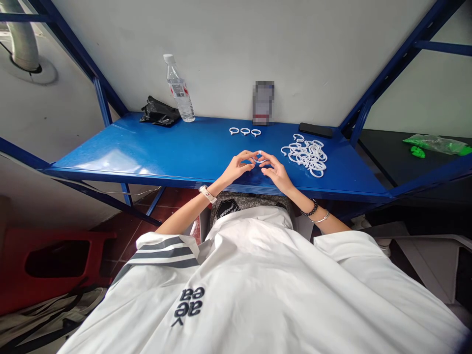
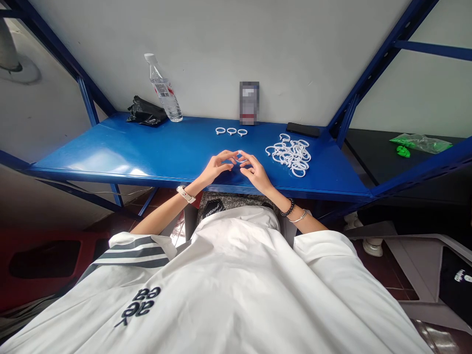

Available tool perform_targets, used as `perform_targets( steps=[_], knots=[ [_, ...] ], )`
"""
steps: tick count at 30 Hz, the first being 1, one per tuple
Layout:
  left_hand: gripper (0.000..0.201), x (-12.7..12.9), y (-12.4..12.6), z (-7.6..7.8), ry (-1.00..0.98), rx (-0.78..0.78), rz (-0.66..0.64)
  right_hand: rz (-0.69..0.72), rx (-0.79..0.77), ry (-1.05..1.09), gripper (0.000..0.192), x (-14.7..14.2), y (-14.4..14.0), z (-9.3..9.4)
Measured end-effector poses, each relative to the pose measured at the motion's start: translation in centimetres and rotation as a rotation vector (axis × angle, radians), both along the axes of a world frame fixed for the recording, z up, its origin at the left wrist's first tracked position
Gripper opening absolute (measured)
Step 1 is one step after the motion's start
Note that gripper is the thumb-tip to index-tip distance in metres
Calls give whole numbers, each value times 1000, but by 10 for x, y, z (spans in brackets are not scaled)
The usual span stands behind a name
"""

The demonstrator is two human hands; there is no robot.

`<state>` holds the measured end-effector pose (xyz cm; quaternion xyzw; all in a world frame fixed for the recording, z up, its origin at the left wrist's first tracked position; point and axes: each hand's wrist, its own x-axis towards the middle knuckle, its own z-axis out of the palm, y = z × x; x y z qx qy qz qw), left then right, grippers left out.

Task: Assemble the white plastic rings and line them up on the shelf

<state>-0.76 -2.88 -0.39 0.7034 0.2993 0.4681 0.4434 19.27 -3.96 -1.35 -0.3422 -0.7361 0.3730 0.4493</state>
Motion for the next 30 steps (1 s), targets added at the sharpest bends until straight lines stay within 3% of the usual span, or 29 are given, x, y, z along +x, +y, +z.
perform_targets(
  steps=[7, 30],
  knots=[
    [39, -1, -4, 5, -35, -23, 0, 7, -19, 29, 52, -1, 1, -1],
    [38, 0, 0, 1, -19, 11, 26, -66, 33, -21, 52, 0, 2, -3]
  ],
)
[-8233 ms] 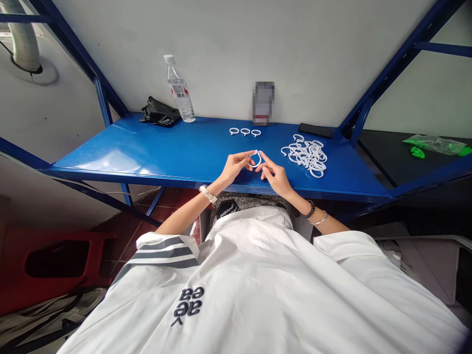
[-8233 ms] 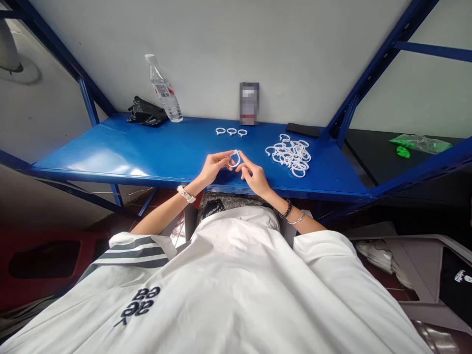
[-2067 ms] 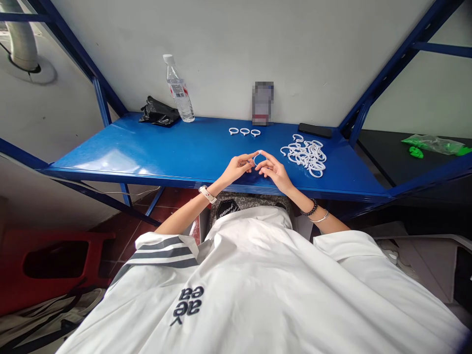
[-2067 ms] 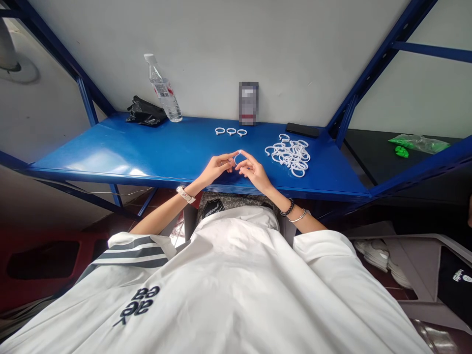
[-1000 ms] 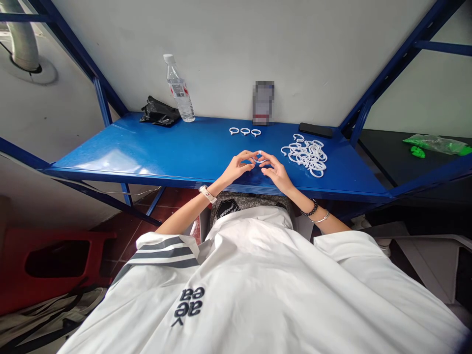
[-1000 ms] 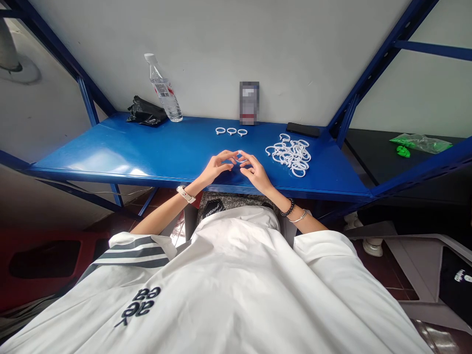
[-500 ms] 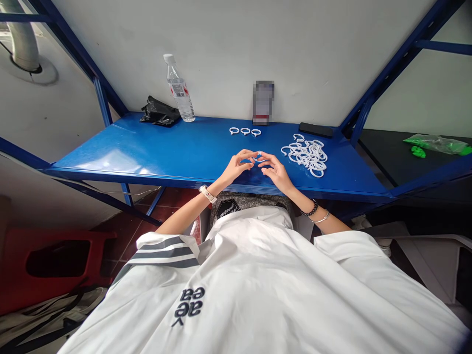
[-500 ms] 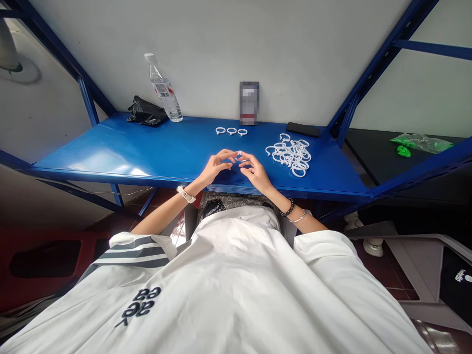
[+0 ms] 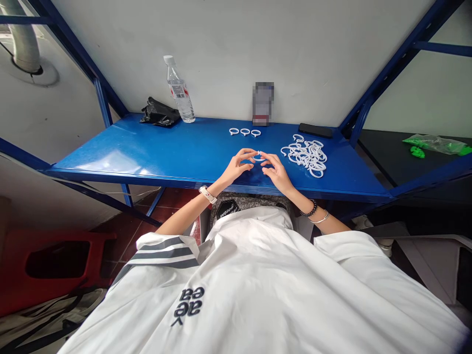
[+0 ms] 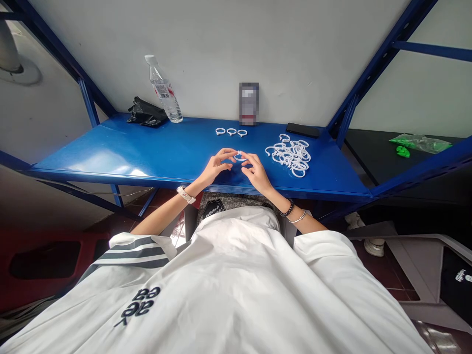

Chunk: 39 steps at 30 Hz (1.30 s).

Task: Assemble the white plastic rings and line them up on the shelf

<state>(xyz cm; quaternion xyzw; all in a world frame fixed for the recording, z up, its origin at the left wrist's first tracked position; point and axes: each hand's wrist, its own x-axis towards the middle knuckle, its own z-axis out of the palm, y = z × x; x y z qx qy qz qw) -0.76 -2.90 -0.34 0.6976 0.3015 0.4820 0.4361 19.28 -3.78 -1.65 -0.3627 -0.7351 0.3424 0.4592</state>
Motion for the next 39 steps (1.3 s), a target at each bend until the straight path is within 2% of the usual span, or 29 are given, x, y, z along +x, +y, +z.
perform_targets(
  steps=[6, 14, 20, 39],
  knots=[
    [40, -1, 2, -3, 31, 23, 3, -46, 22, -17, 51, 1, 1, -2],
    [43, -1, 2, -3, 44, 27, 13, -4, 4, 3, 50, -1, 2, -2],
    [41, 0, -1, 0, 47, 18, -4, -26, 28, 3, 48, -1, 0, 0],
    [43, 0, 2, -4, 89, 20, 12, -33, 20, -13, 52, -1, -2, 2]
  ],
)
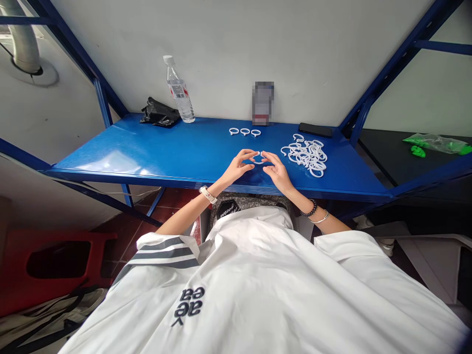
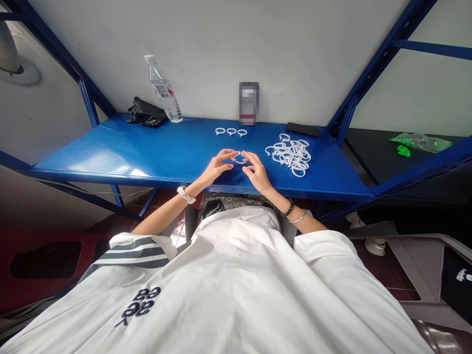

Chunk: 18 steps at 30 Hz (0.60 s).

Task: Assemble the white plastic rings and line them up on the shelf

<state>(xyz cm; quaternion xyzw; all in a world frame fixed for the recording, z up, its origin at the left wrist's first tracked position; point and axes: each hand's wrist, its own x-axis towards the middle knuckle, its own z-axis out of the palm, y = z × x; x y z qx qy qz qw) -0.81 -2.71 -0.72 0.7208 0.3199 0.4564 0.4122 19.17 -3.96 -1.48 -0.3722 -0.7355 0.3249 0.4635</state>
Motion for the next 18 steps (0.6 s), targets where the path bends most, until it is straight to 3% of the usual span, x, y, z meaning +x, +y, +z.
perform_targets(
  steps=[18],
  knots=[
    [43, 2, -1, 2, 20, -24, 16, 0, -34, 16, 52, -1, -1, 0]
  ],
)
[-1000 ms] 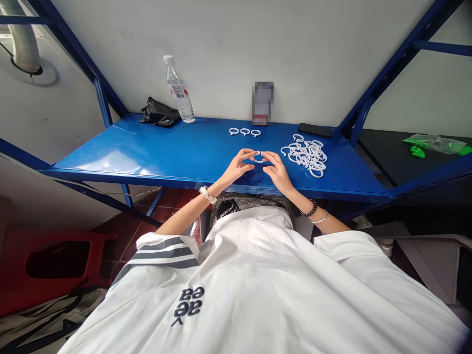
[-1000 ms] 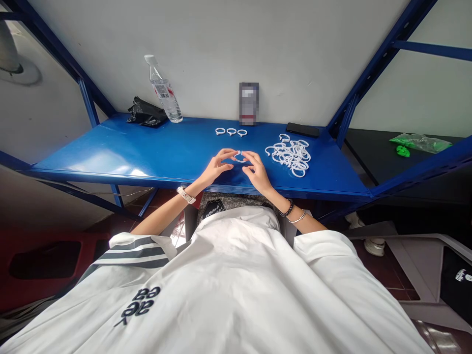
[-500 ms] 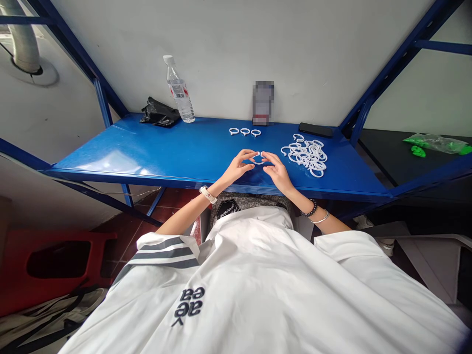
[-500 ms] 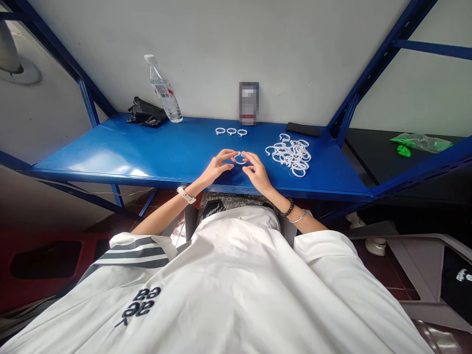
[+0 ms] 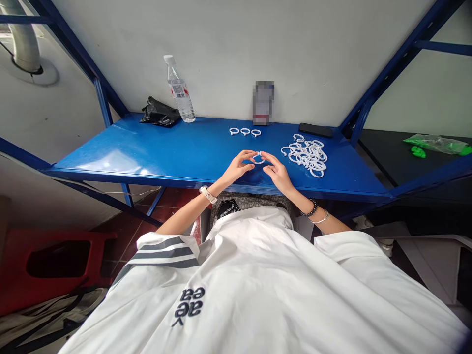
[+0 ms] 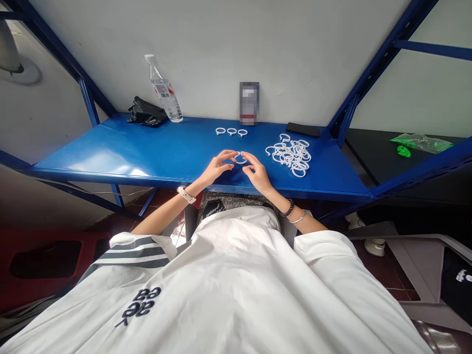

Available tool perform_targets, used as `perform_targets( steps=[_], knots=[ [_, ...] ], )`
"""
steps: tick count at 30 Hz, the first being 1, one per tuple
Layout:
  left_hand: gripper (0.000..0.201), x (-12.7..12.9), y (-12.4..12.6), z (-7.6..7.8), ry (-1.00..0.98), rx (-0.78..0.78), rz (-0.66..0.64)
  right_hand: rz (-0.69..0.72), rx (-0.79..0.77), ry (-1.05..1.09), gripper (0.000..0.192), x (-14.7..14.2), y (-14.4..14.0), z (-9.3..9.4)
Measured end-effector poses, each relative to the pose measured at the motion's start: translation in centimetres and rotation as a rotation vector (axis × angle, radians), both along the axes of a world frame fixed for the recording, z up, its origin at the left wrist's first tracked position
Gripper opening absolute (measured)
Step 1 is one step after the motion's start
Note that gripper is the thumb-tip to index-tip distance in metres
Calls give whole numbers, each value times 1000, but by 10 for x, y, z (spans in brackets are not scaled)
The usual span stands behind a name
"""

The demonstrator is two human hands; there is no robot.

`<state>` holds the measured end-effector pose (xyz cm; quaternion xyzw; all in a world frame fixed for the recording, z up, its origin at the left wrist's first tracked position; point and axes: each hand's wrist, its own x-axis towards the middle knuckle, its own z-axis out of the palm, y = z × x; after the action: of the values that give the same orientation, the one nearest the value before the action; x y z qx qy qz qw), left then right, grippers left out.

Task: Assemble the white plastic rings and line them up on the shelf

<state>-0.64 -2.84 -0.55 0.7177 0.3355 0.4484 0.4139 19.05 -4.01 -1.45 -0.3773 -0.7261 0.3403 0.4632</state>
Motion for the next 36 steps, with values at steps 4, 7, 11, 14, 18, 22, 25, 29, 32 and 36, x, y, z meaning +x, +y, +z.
perform_targets(
  steps=[4, 7, 11, 14, 18, 22, 25, 29, 32, 36],
  knots=[
    [44, 0, 2, -3, 15, 0, 15, 0, 2, -7, 53, -1, -3, 2],
    [44, -1, 5, -5, 10, -3, 27, 9, 10, -22, 53, -1, -4, 4],
    [44, -1, 6, -7, -14, 0, 14, 20, -5, -13, 53, -1, -4, 5],
    [44, -1, 5, -6, -15, -5, 3, 23, -14, 1, 53, -1, -5, 5],
    [48, 1, 4, -5, -37, -23, 12, 30, -20, 8, 53, -1, -5, 6],
    [55, 1, 4, -6, -67, -23, 3, 18, -22, 10, 54, -1, -4, 4],
    [55, 1, 2, -4, -52, -22, -8, 4, 3, -2, 54, -1, -2, 2],
    [49, 0, 1, -2, 0, 20, 18, -20, 61, -58, 50, 0, -1, 1],
    [47, 0, 0, -1, 11, 23, 17, -22, 79, -85, 49, 0, -2, 3],
    [48, 0, -1, 0, 11, 12, 8, -13, 80, -81, 49, -1, -3, 3]
  ],
)
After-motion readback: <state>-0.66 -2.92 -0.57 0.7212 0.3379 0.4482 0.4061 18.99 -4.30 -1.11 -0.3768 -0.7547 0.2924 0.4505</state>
